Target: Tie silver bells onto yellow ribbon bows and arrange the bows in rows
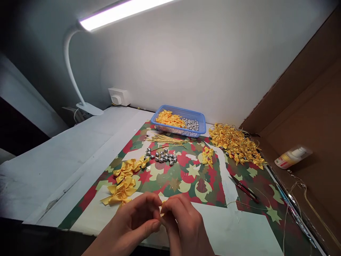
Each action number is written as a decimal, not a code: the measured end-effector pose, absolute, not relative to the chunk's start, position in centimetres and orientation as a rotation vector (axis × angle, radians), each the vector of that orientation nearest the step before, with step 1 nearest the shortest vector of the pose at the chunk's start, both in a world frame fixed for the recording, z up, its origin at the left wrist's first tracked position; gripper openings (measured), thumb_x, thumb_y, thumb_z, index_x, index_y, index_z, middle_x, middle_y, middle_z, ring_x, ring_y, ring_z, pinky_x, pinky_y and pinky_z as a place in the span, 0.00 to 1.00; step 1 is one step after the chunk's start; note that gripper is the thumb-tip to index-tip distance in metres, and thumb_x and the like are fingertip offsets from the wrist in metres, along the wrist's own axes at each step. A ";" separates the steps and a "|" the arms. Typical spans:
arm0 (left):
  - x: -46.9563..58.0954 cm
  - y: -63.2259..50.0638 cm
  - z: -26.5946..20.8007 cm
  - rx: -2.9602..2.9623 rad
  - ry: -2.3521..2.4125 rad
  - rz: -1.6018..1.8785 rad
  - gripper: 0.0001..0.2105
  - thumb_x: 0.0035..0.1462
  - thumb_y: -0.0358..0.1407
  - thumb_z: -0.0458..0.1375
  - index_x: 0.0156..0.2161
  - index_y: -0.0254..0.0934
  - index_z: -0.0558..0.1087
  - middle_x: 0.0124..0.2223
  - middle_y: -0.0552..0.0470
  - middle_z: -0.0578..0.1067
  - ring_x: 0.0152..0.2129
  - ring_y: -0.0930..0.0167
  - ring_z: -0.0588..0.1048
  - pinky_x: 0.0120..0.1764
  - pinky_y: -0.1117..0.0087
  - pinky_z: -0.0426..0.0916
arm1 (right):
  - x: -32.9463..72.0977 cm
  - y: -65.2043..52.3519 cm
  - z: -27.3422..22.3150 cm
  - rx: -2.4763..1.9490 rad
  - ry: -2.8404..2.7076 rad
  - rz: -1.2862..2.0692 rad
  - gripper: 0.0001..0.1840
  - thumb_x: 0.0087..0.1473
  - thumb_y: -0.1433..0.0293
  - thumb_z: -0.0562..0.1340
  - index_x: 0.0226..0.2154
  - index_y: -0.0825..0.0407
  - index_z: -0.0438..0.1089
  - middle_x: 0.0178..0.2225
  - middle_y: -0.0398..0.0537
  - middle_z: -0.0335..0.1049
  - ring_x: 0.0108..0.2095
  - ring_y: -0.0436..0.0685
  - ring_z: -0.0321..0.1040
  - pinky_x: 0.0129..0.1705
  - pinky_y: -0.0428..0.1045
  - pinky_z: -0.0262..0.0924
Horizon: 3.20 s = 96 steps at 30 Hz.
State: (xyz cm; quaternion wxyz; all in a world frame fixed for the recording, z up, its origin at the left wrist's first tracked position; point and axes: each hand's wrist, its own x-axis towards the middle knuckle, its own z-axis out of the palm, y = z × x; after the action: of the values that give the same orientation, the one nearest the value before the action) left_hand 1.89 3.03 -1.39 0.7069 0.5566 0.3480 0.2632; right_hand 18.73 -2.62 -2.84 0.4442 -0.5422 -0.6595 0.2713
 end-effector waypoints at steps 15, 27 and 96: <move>1.3 3.7 -1.4 1.836 1.142 0.700 0.07 0.63 0.35 0.54 0.37 0.41 0.75 0.35 0.51 0.79 0.32 0.64 0.77 0.36 0.68 0.68 | 18.7 -2.7 -5.2 -1.727 -1.817 0.499 0.07 0.56 0.76 0.57 0.30 0.49 0.64 0.32 0.43 0.65 0.33 0.55 0.66 0.34 0.47 0.57; 2.0 3.1 -0.8 1.405 1.013 0.645 0.11 0.59 0.43 0.59 0.30 0.38 0.72 0.29 0.54 0.73 0.28 0.67 0.72 0.32 0.71 0.66 | 18.3 -2.9 -3.2 -1.451 -1.484 0.578 0.06 0.62 0.71 0.57 0.33 0.47 0.66 0.30 0.39 0.65 0.28 0.51 0.60 0.30 0.45 0.53; 3.0 2.8 -0.1 0.815 0.911 0.791 0.15 0.46 0.39 0.74 0.37 0.39 0.76 0.30 0.57 0.76 0.29 0.73 0.73 0.35 0.73 0.70 | 19.8 -1.9 0.4 -1.305 -1.184 1.327 0.15 0.59 0.56 0.61 0.34 0.52 0.70 0.28 0.41 0.64 0.30 0.51 0.58 0.32 0.46 0.52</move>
State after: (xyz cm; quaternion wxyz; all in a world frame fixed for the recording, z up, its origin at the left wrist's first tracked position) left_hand 3.01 2.77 -0.14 0.7465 0.3725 0.4163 0.3615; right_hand 19.80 -1.94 0.37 0.4511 -0.5280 -0.4791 0.5368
